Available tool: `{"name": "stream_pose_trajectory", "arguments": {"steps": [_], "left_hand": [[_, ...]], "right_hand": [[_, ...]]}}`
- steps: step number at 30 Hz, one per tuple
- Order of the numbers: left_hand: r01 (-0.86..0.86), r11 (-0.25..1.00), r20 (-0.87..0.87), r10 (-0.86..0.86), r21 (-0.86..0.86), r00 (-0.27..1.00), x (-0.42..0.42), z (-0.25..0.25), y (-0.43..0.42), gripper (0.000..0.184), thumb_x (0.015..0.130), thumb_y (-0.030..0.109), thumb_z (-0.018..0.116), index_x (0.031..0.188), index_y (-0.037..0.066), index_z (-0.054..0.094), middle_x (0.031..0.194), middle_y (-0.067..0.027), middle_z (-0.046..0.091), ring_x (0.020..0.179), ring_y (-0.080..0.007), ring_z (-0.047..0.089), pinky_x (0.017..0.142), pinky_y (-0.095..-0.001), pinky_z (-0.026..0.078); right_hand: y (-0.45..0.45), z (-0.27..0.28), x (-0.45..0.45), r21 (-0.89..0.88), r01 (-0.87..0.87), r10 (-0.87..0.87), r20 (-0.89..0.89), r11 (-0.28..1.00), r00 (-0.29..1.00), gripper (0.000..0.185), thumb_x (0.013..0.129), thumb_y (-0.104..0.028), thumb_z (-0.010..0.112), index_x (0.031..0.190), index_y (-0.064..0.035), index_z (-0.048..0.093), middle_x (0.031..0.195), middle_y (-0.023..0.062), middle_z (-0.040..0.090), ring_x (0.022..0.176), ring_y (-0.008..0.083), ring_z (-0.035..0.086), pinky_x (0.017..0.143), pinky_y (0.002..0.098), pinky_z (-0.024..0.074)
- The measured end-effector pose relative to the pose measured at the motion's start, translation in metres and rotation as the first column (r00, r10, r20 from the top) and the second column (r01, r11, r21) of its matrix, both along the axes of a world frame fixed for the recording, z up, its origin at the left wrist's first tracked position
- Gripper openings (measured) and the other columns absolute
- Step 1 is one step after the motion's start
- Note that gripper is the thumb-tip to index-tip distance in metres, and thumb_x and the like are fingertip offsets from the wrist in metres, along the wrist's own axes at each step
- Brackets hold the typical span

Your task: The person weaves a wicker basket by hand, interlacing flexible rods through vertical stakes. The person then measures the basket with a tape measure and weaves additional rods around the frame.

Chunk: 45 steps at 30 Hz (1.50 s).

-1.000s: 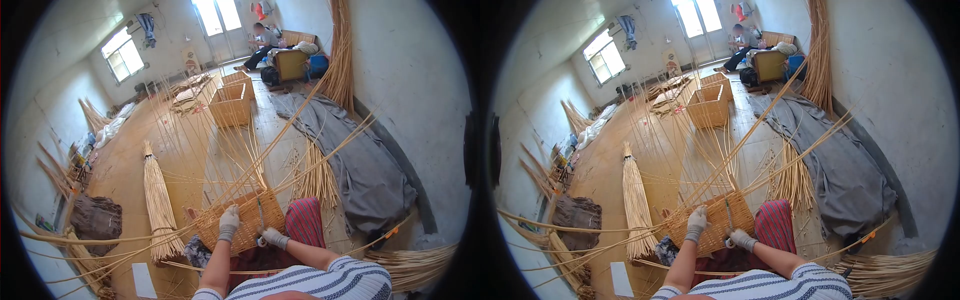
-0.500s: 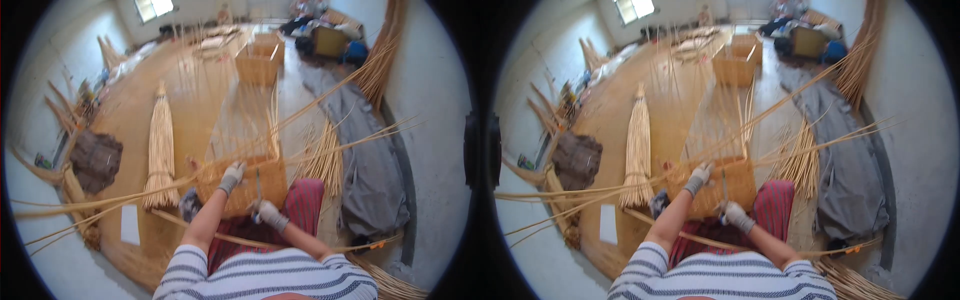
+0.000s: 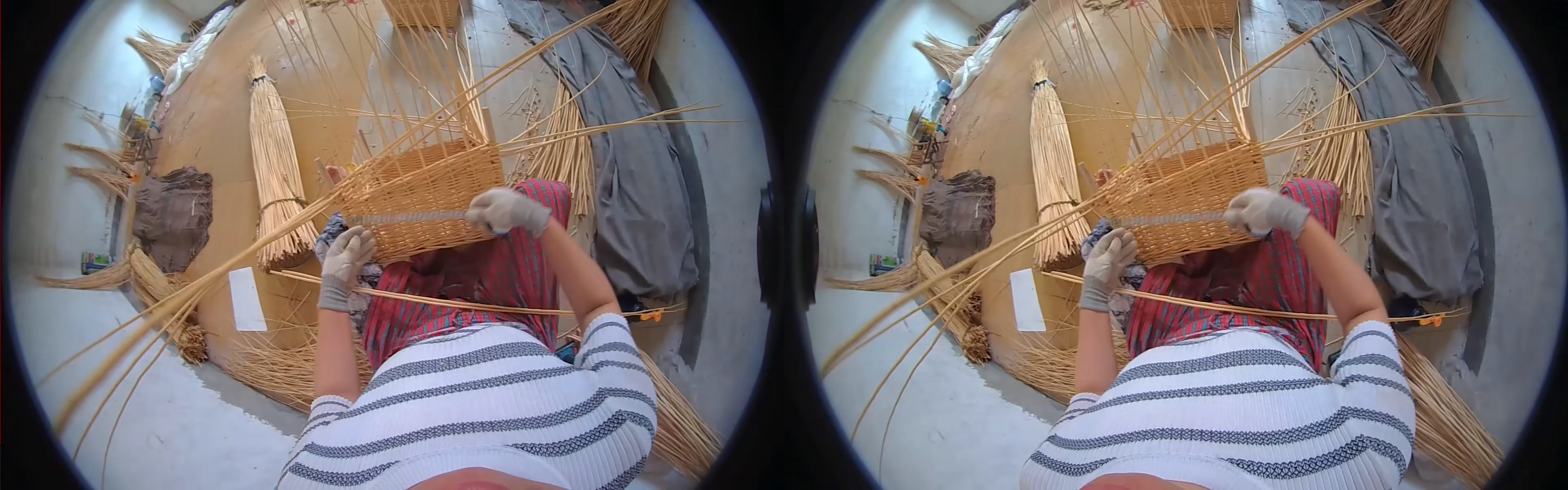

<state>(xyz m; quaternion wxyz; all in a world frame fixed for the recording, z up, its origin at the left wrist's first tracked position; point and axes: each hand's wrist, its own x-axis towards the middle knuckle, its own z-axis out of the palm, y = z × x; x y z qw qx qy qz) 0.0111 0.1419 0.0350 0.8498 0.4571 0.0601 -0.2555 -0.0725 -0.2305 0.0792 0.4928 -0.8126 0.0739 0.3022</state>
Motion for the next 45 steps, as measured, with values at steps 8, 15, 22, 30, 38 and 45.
{"name": "stream_pose_trajectory", "arguments": {"steps": [8,15,22,30,38,45], "left_hand": [[-0.157,0.93,0.432,-0.002,0.332,0.902,0.144,0.037,0.012,0.033,0.094,0.015,0.062,0.125,0.006,0.057,0.109,-0.0061,0.065,0.099,-0.0172,0.062,0.088,-0.0307,0.053],[0.328,0.942,0.395,-0.328,0.07,0.858,0.202,0.001,-0.003,0.031,0.095,0.009,0.056,0.126,0.006,0.056,0.103,-0.01,0.066,0.093,-0.0214,0.064,0.081,-0.0353,0.057],[0.245,0.963,0.392,-0.271,0.116,0.879,0.194,0.009,-0.006,0.031,0.099,0.021,0.051,0.125,0.006,0.057,0.103,-0.0088,0.065,0.094,-0.0229,0.063,0.084,-0.0386,0.055],[0.303,0.947,0.391,-0.319,0.104,0.863,0.199,0.008,-0.002,0.031,0.099,0.02,0.052,0.125,0.004,0.057,0.107,-0.0072,0.065,0.097,-0.021,0.063,0.088,-0.0373,0.054],[0.244,0.953,0.412,-0.297,0.178,0.861,0.196,0.008,-0.002,0.03,0.098,0.02,0.053,0.124,0.006,0.059,0.104,-0.0082,0.065,0.095,-0.0203,0.063,0.087,-0.0352,0.054],[-0.081,0.987,0.121,0.098,-0.142,0.988,0.14,0.024,-0.013,0.035,0.098,0.027,0.054,0.126,0.006,0.052,0.107,-0.0098,0.064,0.094,-0.0222,0.063,0.085,-0.0341,0.055]], "right_hand": [[0.029,0.104,0.09,-0.487,0.24,0.147,0.63,0.84,0.763,0.033,0.089,-0.04,0.056,0.091,-0.0126,0.073,0.088,0.0148,0.07,0.087,0.0339,0.066,0.077,0.0424,0.0515],[0.011,0.104,0.159,-0.702,0.217,0.269,0.512,0.679,0.816,0.034,0.082,-0.04,0.059,0.093,-0.0104,0.073,0.091,0.015,0.07,0.088,0.0322,0.067,0.076,0.0416,0.0521],[-0.095,0.112,0.153,-0.592,0.162,0.126,0.415,0.789,0.901,0.033,0.086,-0.04,0.065,0.093,-0.0092,0.074,0.081,0.009,0.071,0.073,0.0213,0.066,0.07,0.0351,0.051],[-0.118,0.061,0.109,-0.567,0.267,-0.019,0.405,0.779,0.914,0.031,0.088,-0.039,0.061,0.104,-0.0142,0.072,0.09,0.01,0.071,0.085,0.0261,0.067,0.079,0.0358,0.0508],[-0.128,0.042,0.112,-0.473,0.236,0.009,0.459,0.849,0.888,0.029,0.088,-0.035,0.06,0.106,-0.0134,0.07,0.093,0.0108,0.071,0.087,0.0267,0.067,0.08,0.0372,0.0502],[-0.105,0.057,0.096,-0.388,0.508,0.137,0.876,0.769,0.462,0.017,0.088,-0.02,0.062,0.095,-0.0057,0.066,0.085,0.0156,0.066,0.083,0.034,0.064,0.073,0.0394,0.0497]]}}
